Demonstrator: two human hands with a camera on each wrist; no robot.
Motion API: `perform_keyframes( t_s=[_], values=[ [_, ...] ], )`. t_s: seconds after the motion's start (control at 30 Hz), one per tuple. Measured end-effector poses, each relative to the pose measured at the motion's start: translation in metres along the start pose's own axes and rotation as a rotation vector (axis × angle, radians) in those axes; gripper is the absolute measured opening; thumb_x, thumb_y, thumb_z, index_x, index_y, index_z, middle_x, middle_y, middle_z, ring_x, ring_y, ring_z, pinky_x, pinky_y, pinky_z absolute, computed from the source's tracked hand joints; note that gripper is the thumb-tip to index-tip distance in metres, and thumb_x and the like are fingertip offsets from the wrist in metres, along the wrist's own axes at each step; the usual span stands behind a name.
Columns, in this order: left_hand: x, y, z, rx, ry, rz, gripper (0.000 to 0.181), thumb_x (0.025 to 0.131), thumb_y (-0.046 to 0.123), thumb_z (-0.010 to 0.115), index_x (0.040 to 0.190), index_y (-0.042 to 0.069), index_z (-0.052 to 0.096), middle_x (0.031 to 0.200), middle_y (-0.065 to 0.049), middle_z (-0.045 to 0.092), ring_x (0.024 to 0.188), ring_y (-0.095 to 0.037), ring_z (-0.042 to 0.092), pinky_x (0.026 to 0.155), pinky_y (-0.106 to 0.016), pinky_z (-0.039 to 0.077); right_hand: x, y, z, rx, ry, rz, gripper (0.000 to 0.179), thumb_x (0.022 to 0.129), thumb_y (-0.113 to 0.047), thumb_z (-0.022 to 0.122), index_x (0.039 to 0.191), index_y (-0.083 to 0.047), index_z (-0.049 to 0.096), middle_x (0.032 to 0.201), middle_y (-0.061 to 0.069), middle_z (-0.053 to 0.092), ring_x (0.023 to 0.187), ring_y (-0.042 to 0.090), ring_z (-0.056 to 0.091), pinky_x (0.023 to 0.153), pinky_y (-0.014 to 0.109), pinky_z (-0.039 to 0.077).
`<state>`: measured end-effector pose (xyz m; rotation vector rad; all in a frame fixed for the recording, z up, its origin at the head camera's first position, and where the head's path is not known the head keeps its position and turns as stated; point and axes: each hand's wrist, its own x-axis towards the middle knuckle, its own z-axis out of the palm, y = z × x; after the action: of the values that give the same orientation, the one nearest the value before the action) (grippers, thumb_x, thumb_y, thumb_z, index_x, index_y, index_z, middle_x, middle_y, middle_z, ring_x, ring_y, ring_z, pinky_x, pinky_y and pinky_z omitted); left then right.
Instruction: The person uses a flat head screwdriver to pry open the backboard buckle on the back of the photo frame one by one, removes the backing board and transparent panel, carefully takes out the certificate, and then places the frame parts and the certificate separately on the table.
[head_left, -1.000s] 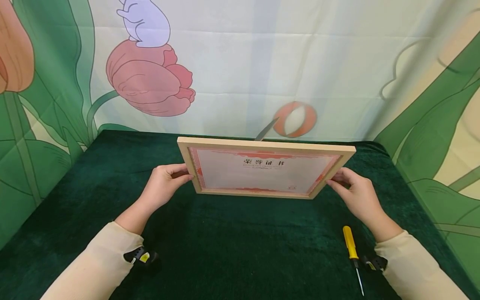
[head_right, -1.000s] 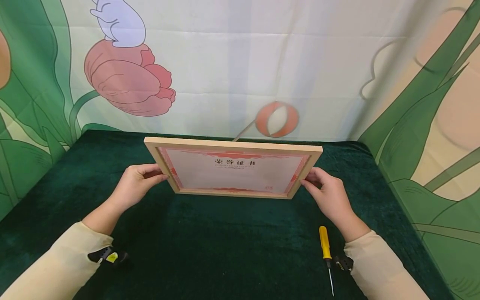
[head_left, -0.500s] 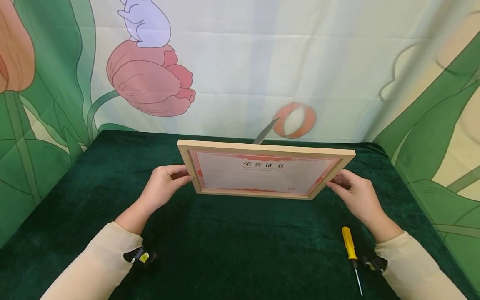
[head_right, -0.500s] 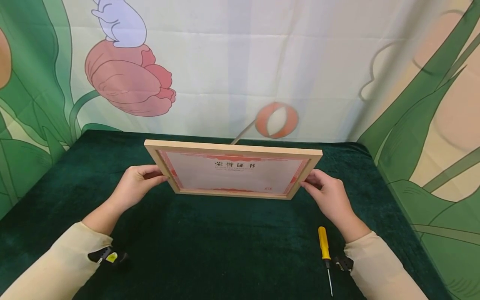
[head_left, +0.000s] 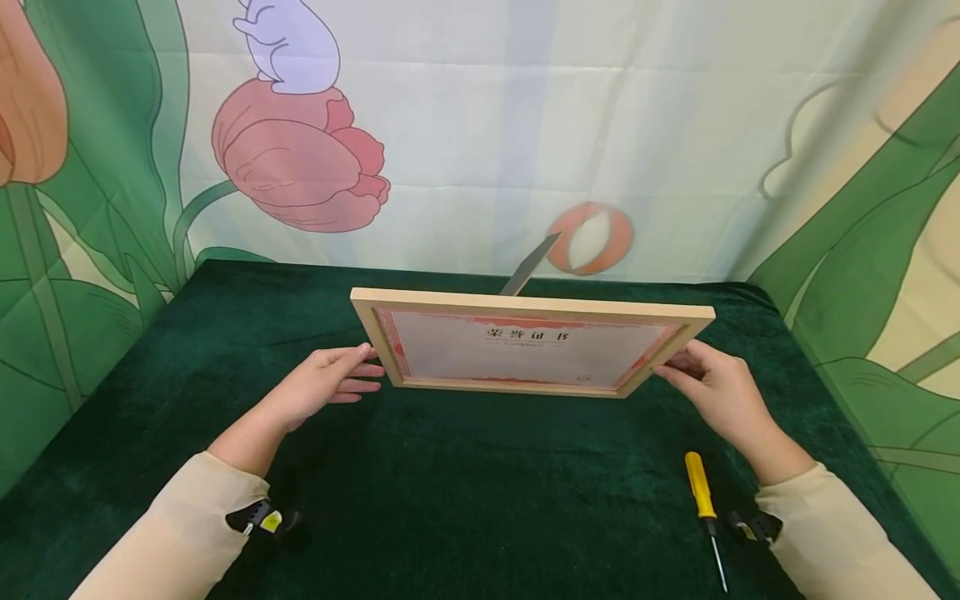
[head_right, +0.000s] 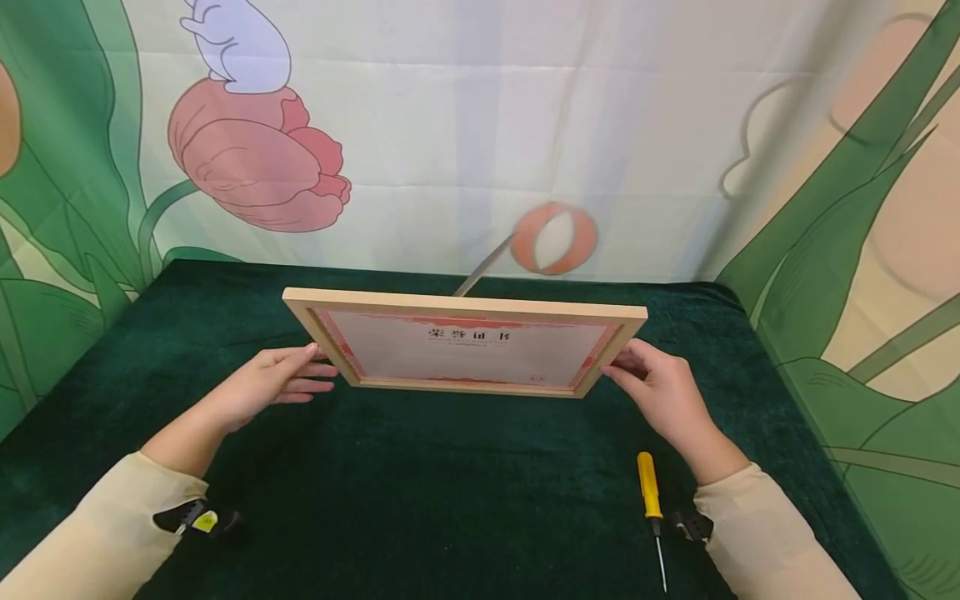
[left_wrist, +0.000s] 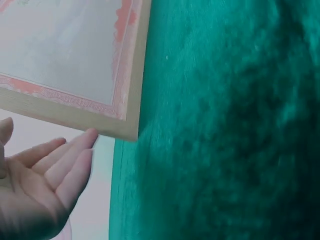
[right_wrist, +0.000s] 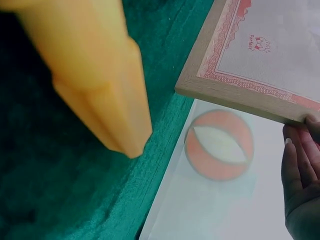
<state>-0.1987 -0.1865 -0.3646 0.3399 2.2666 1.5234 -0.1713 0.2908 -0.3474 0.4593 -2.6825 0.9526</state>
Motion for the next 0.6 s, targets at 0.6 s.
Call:
perform_keyframes(
  t_s=[0.6],
  values=[
    [0.001, 0.004, 0.012, -0.158, -0.083, -0.111, 0.079, 0.093, 0.064, 0.02, 0.147, 0.006, 0.026, 0.138, -0.023, 0.043, 0.123, -0.035, 0.045, 0.1, -0.05, 0.036, -0.007, 0.004, -0.002, 0.014, -0.026, -0.002, 0.035, 0.086, -0.007, 0.066, 0.12, -0.003, 0.059, 0.103, 0.015, 0.068, 0.088, 0.021, 0.066, 0.069, 0.035, 0.054]
  ],
)
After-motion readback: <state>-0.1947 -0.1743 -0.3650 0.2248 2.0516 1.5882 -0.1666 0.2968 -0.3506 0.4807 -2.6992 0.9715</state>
